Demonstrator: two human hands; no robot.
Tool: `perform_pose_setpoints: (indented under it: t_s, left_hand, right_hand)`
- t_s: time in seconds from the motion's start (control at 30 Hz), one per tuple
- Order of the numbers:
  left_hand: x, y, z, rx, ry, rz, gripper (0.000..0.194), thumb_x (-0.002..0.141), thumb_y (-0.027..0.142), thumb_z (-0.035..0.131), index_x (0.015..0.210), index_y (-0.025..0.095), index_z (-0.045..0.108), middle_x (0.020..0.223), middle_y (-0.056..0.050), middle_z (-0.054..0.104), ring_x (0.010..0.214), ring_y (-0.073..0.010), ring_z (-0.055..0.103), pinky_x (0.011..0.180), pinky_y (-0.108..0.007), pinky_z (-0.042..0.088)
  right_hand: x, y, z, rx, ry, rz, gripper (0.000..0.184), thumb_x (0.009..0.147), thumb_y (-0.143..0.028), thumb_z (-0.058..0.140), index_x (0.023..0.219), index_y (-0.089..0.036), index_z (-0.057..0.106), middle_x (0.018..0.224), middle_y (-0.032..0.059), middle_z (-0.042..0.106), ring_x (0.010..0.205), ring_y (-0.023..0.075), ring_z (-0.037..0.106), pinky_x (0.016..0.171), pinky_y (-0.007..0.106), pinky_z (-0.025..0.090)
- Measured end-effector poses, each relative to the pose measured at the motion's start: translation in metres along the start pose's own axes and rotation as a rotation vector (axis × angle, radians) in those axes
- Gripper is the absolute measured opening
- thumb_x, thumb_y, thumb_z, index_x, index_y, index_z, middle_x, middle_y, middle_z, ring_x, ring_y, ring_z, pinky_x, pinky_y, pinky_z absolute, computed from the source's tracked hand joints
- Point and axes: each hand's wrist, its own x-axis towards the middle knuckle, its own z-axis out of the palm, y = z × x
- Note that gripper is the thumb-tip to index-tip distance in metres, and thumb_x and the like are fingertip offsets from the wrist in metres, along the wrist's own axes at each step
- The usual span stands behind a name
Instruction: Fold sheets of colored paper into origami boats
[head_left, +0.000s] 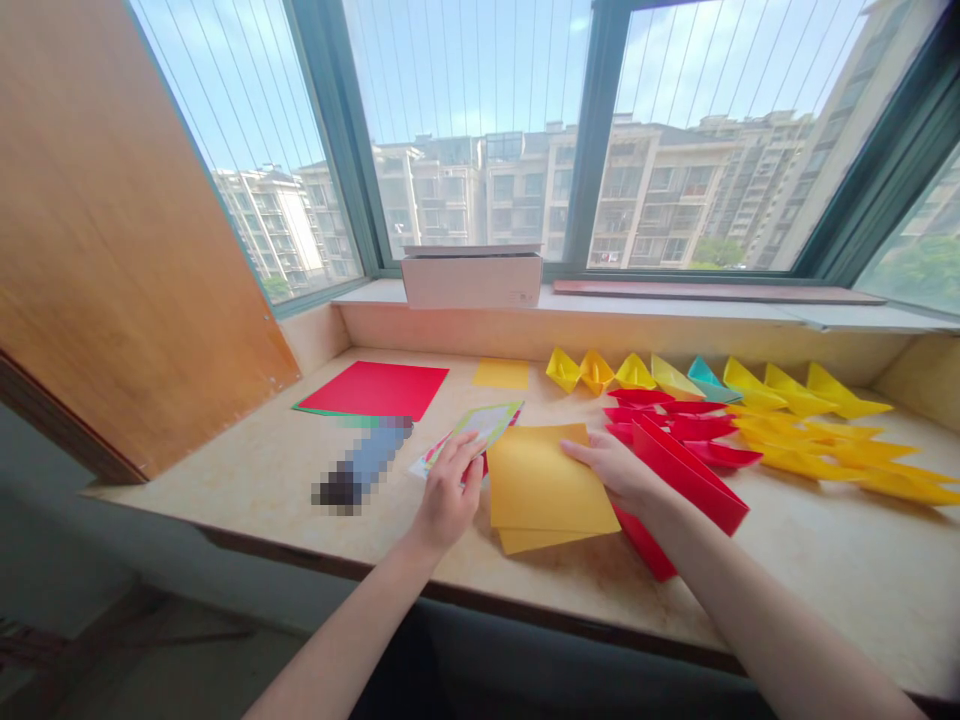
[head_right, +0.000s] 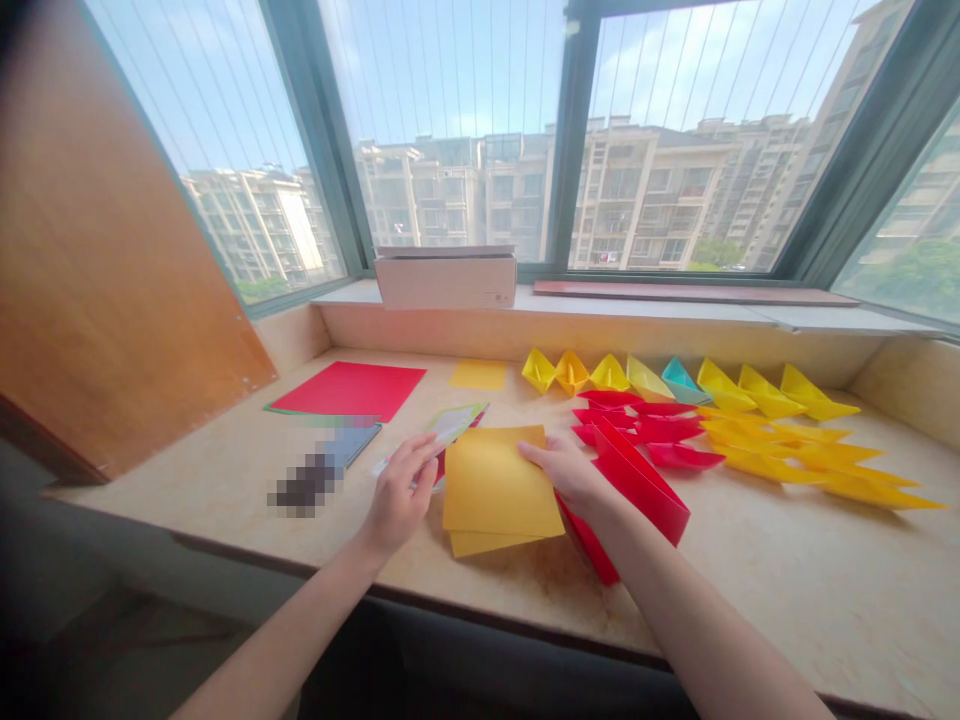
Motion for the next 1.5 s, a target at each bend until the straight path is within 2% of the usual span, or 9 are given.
perform_pose_setpoints:
  t_s: [0.17,0.27,0.57,0.73,0.87,0.93,1.07,1.2,1.5]
  left_hand:
    - [0.0,-0.002,0.001,0.018,-0.008,-0.007,0.027,0.095,0.016,0.046,0.113,0.019,0.067,0.121,-0.011,0.066,0.116,-0.0236,0.062,0.102,-0.043,0.051]
    - [-0.001,-0.003,0.002,0.024,-0.016,-0.001,0.027,0.095,0.017,0.047,0.113,0.02,0.067,0.121,-0.011,0.066,0.116,-0.0238,0.062,0.103,-0.045,0.05]
    - [-0.002,0.001,0.002,-0.016,-0.069,0.024,0.028,0.094,0.017,0.048,0.114,0.02,0.068,0.124,-0.011,0.064,0.118,-0.0242,0.061,0.104,-0.045,0.05]
    - [-0.001,0.003,0.003,-0.001,-0.106,-0.006,0.029,0.094,0.018,0.048,0.115,0.02,0.068,0.126,-0.012,0.063,0.119,-0.0247,0.06,0.104,-0.045,0.05]
    - [-0.003,0.0,0.007,0.013,-0.139,-0.041,0.029,0.094,0.018,0.049,0.116,0.019,0.068,0.127,-0.012,0.062,0.121,-0.0246,0.059,0.106,-0.045,0.049]
    - [-0.004,-0.002,0.009,0.011,-0.146,-0.046,0.029,0.094,0.017,0.049,0.117,0.018,0.067,0.127,-0.012,0.061,0.121,-0.0244,0.059,0.106,-0.045,0.049]
    - [-0.004,-0.004,0.012,0.014,-0.15,-0.05,0.029,0.095,0.017,0.047,0.115,0.02,0.068,0.126,-0.011,0.061,0.121,-0.0239,0.059,0.105,-0.045,0.05]
    - [-0.003,-0.005,0.011,0.015,-0.146,-0.06,0.03,0.096,0.017,0.045,0.115,0.019,0.068,0.125,-0.01,0.062,0.12,-0.0237,0.059,0.106,-0.045,0.049]
    - [-0.002,-0.006,0.01,-0.012,-0.109,-0.051,0.029,0.096,0.017,0.046,0.112,0.019,0.07,0.121,-0.01,0.065,0.116,-0.0233,0.061,0.104,-0.044,0.051]
  right_hand:
    - [0.003,-0.007,-0.005,-0.04,-0.032,0.099,0.018,0.085,-0.024,0.067,0.101,-0.014,0.068,0.09,0.0129,0.078,0.074,0.0246,0.076,0.067,0.034,0.062]
    - [0.007,-0.005,-0.009,-0.052,-0.041,0.094,0.016,0.089,-0.023,0.062,0.099,-0.012,0.068,0.089,0.0126,0.078,0.075,0.0231,0.076,0.069,0.032,0.061]
    - [0.025,-0.004,-0.003,0.069,0.088,0.061,0.013,0.085,-0.017,0.062,0.096,-0.012,0.068,0.085,0.0134,0.078,0.07,0.0236,0.075,0.065,0.032,0.062]
    - [0.036,0.009,0.011,0.161,0.157,0.06,0.021,0.089,-0.014,0.053,0.107,-0.013,0.064,0.082,0.0108,0.077,0.075,0.0246,0.075,0.069,0.034,0.062]
    - [0.034,0.013,0.021,0.227,0.189,0.032,0.028,0.096,-0.027,0.045,0.114,-0.014,0.061,0.089,0.0118,0.077,0.084,0.0248,0.075,0.072,0.034,0.062]
    - [0.026,0.011,0.024,0.255,0.146,0.022,0.033,0.097,-0.036,0.041,0.112,-0.015,0.062,0.094,0.0124,0.076,0.088,0.0257,0.074,0.073,0.035,0.062]
    - [0.008,0.011,0.033,0.264,-0.034,0.034,0.026,0.091,-0.028,0.051,0.112,-0.019,0.061,0.106,0.0095,0.074,0.096,0.025,0.073,0.078,0.037,0.062]
    - [0.008,0.022,0.035,0.16,0.075,0.086,0.032,0.08,-0.012,0.054,0.111,-0.019,0.057,0.098,0.0093,0.075,0.08,0.023,0.074,0.072,0.035,0.062]
    - [0.026,0.03,0.017,0.067,0.148,-0.082,0.05,0.064,-0.001,0.054,0.11,-0.019,0.057,0.091,0.0065,0.075,0.069,0.0211,0.073,0.06,0.029,0.059]
